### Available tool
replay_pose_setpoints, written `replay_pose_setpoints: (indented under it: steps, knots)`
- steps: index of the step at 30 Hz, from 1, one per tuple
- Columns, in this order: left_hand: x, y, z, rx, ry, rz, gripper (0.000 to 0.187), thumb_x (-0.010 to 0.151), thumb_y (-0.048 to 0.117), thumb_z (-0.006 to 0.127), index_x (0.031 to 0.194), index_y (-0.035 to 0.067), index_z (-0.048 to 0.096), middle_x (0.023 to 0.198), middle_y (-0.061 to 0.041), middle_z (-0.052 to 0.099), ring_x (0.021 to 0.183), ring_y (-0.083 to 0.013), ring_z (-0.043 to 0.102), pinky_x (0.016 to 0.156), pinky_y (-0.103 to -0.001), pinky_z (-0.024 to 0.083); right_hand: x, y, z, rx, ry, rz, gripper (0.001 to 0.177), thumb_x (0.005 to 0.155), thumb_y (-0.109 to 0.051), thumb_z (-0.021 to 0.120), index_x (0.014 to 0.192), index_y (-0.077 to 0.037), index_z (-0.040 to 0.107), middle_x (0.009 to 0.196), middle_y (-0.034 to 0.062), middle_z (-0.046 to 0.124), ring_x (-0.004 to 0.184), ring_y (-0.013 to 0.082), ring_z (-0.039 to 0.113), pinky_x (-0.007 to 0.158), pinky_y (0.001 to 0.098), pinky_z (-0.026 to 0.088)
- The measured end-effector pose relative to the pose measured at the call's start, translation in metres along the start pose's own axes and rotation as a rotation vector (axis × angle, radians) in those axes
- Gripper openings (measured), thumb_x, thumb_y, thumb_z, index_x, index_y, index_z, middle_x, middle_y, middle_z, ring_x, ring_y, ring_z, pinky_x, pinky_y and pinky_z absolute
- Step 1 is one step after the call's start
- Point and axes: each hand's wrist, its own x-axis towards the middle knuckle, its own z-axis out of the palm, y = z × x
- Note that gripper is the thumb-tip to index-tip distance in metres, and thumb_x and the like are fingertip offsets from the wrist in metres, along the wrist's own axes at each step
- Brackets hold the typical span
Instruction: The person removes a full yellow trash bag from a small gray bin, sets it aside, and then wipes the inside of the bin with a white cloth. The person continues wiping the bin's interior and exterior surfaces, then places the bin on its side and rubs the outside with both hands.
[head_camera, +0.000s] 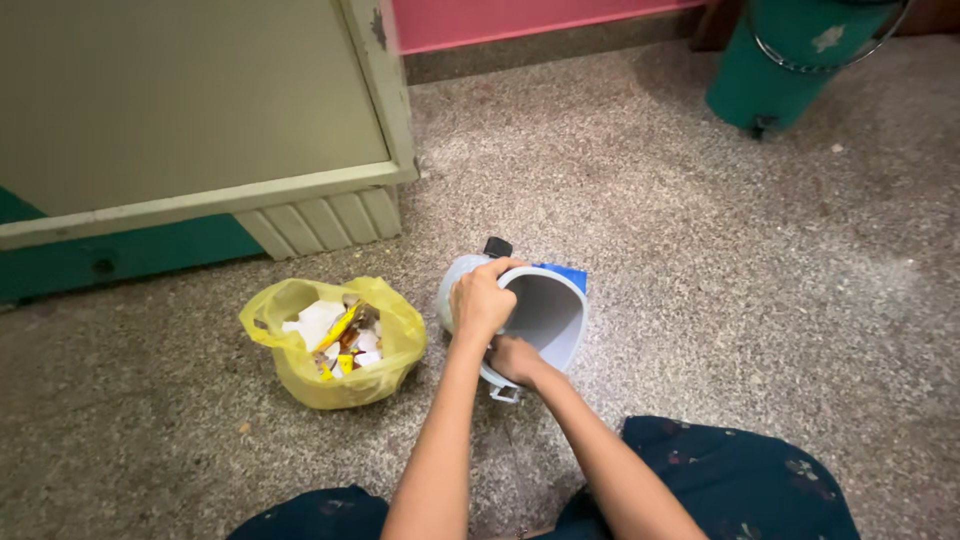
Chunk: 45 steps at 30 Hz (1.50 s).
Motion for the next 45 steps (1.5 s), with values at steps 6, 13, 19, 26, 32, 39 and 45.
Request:
replay_pose_setpoints:
  steps: [6, 13, 19, 26, 32, 39, 45]
  knots:
    - [0.004, -0.012, 0.005, -0.028, 0.099, -0.018, 0.046, 0.072, 0.008, 0.059, 0.104, 0.033, 0.081, 0.089, -0.019, 0.075, 0.086, -0.041, 0.072, 0.08, -0.049, 0.055, -0.018, 0.01, -0.023, -0.002, 0.016, -0.127, 0.035, 0.088, -0.027, 0.059, 0.114, -0.007, 0.07, 0.096, 0.0277, 0.074, 0.091, 0.0418, 0.074, 0.085, 0.0497, 0.057]
    - [0.009, -0.016, 0.014, 0.027, 0.072, -0.008, 0.048, 0.07, 0.008, 0.06, 0.105, 0.033, 0.08, 0.089, -0.019, 0.074, 0.086, -0.0408, 0.071, 0.08, -0.049, 0.055, -0.024, -0.004, -0.041, -0.265, -0.015, -0.073, 0.035, 0.094, -0.035, 0.064, 0.106, -0.005, 0.078, 0.095, 0.0264, 0.072, 0.093, 0.0415, 0.071, 0.088, 0.0491, 0.055]
    - [0.001, -0.02, 0.03, 0.039, 0.217, 0.02, 0.048, 0.068, 0.007, 0.06, 0.104, 0.032, 0.081, 0.084, -0.017, 0.076, 0.082, -0.0386, 0.072, 0.086, -0.046, 0.053, -0.032, -0.001, -0.03, 0.723, -0.142, -0.05, 0.027, 0.096, -0.023, 0.064, 0.112, -0.003, 0.074, 0.11, 0.026, 0.074, 0.102, 0.0454, 0.07, 0.089, 0.0497, 0.053]
    - [0.013, -0.018, 0.016, -0.01, 0.159, -0.044, 0.046, 0.07, 0.009, 0.061, 0.104, 0.033, 0.081, 0.089, -0.016, 0.076, 0.085, -0.0377, 0.073, 0.082, -0.046, 0.055, -0.059, 0.011, -0.071, -0.615, 0.376, -0.58, 0.043, 0.057, -0.025, 0.077, 0.096, -0.009, 0.077, 0.103, 0.0119, 0.078, 0.109, 0.0353, 0.071, 0.107, 0.0559, 0.045]
    - [0.017, -0.02, 0.013, -0.028, 0.151, -0.052, 0.049, 0.07, 0.006, 0.06, 0.105, 0.033, 0.082, 0.092, -0.015, 0.076, 0.088, -0.0374, 0.073, 0.082, -0.045, 0.055, -0.066, -0.031, -0.06, 0.399, -0.118, -0.038, 0.032, 0.094, -0.027, 0.059, 0.112, -0.005, 0.074, 0.101, 0.0165, 0.079, 0.101, 0.0368, 0.072, 0.093, 0.0458, 0.055]
    - [0.022, -0.043, -0.013, -0.155, 0.236, -0.068, 0.048, 0.071, 0.001, 0.056, 0.104, 0.027, 0.08, 0.097, -0.013, 0.077, 0.09, -0.0342, 0.074, 0.078, -0.042, 0.056, -0.086, -0.03, -0.079, -0.526, 0.481, -0.558, 0.027, 0.076, -0.018, 0.064, 0.098, -0.01, 0.077, 0.115, 0.0289, 0.071, 0.109, 0.0447, 0.066, 0.098, 0.0508, 0.05]
    - [0.005, -0.034, -0.025, -0.178, 0.211, -0.097, 0.051, 0.071, 0.001, 0.055, 0.105, 0.029, 0.081, 0.095, -0.012, 0.078, 0.087, -0.0327, 0.075, 0.078, -0.041, 0.058, -0.092, -0.085, -0.06, -0.309, 0.021, -0.175, 0.03, 0.09, -0.017, 0.056, 0.112, 0.001, 0.064, 0.111, 0.0269, 0.07, 0.109, 0.0408, 0.067, 0.099, 0.0492, 0.053]
